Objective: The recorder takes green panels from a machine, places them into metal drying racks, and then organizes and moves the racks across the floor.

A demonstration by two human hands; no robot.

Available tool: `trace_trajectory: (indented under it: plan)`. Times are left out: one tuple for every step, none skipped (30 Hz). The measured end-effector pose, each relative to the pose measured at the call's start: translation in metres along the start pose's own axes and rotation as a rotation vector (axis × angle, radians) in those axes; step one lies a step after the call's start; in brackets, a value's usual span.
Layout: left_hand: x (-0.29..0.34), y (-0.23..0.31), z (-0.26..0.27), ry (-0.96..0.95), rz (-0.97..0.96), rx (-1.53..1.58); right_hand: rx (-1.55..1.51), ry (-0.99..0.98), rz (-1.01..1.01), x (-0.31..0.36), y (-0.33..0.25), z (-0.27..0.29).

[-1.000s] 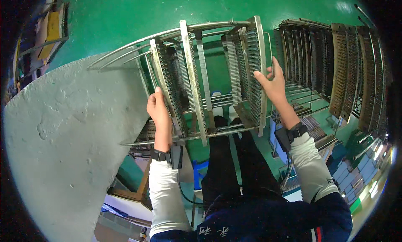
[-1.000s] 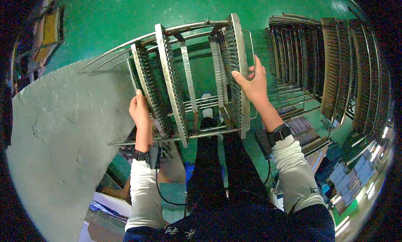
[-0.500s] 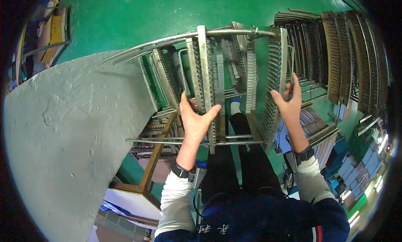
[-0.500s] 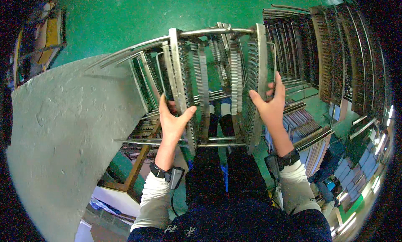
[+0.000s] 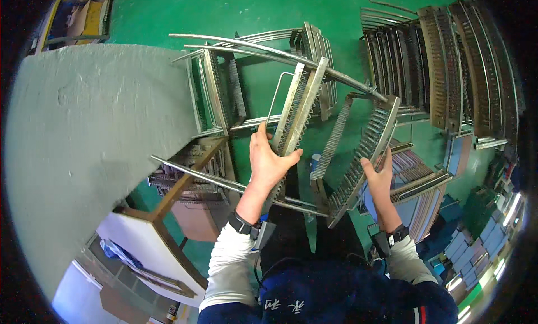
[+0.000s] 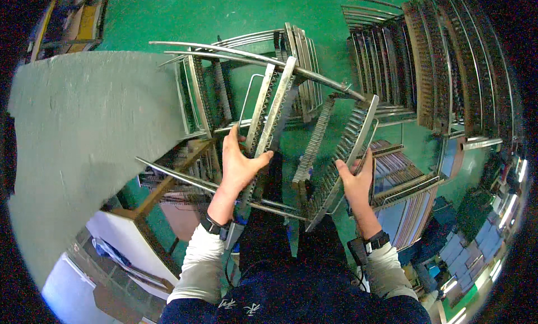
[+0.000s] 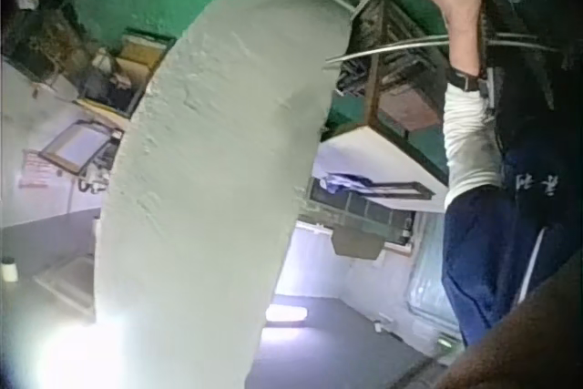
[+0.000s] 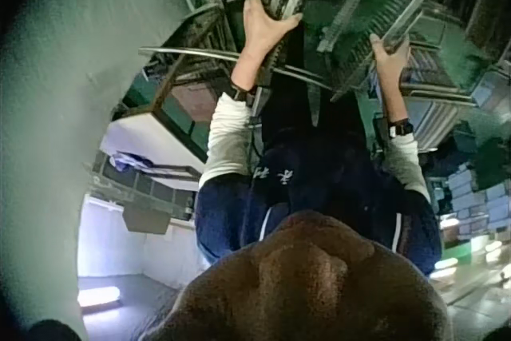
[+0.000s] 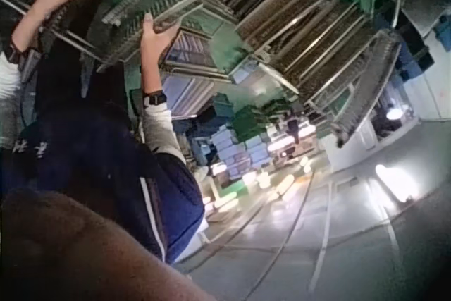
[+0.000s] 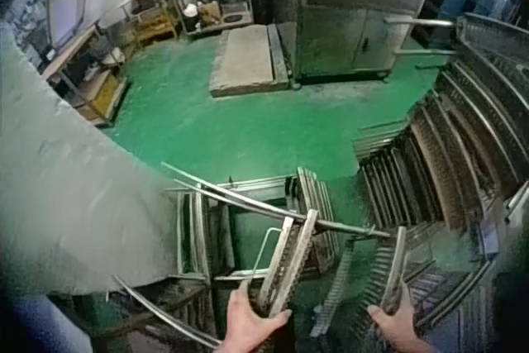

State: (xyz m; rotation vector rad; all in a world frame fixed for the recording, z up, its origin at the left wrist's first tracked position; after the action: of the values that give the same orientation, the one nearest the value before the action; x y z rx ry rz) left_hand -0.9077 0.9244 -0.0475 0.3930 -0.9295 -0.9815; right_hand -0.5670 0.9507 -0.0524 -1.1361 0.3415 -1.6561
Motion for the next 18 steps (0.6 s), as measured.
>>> trace_trajectory:
  plan:
    - [0.007, -0.002, -0.005, 0.008, -0.022, -0.021, -0.026, -0.036, -0.024, 0.006, 0.004, -0.003]
    - [0.013, -0.004, -0.010, 0.003, -0.030, -0.027, -0.088, -0.032, -0.037, 0.012, 0.023, -0.005]
    - [0.020, -0.003, -0.015, -0.001, -0.038, -0.033, -0.095, -0.036, -0.030, 0.016, 0.034, -0.006]
    - [0.026, -0.004, -0.019, 0.007, -0.038, -0.040, -0.111, -0.056, -0.064, 0.020, 0.047, -0.008]
    - [0.032, -0.006, -0.025, 0.006, -0.039, -0.045, -0.127, -0.076, -0.099, 0.025, 0.059, -0.009]
    - [0.037, -0.006, -0.031, 0.005, -0.042, -0.046, -0.132, -0.078, -0.092, 0.029, 0.068, -0.008]
    - [0.042, -0.005, -0.036, 0.012, -0.044, -0.050, -0.149, -0.097, -0.107, 0.033, 0.079, -0.009]
    - [0.047, -0.006, -0.041, -0.003, -0.021, -0.063, -0.167, -0.116, -0.121, 0.037, 0.088, -0.009]
    - [0.053, -0.009, -0.047, -0.019, 0.003, -0.076, -0.183, -0.135, -0.139, 0.042, 0.093, -0.010]
    - [0.058, -0.010, -0.051, -0.016, 0.003, -0.079, -0.212, -0.180, -0.146, 0.044, 0.091, -0.011]
    - [0.063, -0.014, -0.056, -0.021, 0.015, -0.064, -0.214, -0.182, -0.143, 0.046, 0.096, -0.011]
    - [0.067, -0.016, -0.059, -0.027, 0.025, -0.049, -0.238, -0.190, -0.110, 0.047, 0.100, -0.012]
    - [0.069, -0.016, -0.062, -0.024, 0.024, -0.050, -0.260, -0.199, -0.077, 0.047, 0.105, -0.015]
    - [0.072, -0.013, -0.066, -0.027, 0.004, -0.084, -0.261, -0.200, -0.075, 0.049, 0.118, -0.018]
    - [0.076, -0.010, -0.069, -0.028, -0.011, -0.117, -0.256, -0.191, -0.133, 0.054, 0.133, -0.022]
    - [0.077, -0.009, -0.073, -0.069, 0.015, -0.104, -0.249, -0.183, -0.193, 0.060, 0.147, -0.024]
    - [0.079, -0.012, -0.077, -0.068, 0.022, -0.102, -0.247, -0.189, -0.194, 0.065, 0.156, -0.025]
    - [0.080, -0.014, -0.081, -0.077, 0.008, -0.142, -0.268, -0.224, -0.211, 0.069, 0.152, -0.029]
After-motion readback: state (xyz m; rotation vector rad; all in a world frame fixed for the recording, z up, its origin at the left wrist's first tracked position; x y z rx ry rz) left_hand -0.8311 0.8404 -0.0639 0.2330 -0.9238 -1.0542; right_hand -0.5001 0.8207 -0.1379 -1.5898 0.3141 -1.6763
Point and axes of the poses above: each hand's wrist, its own x-axis away from the middle knuckle, its own z-axis out of the back of the hand, y = z × x, the point moved 9 cm from there along -x, towards the middle knuckle, and after that the axes turned 13 degrees about -y, right-handed, at the moved point
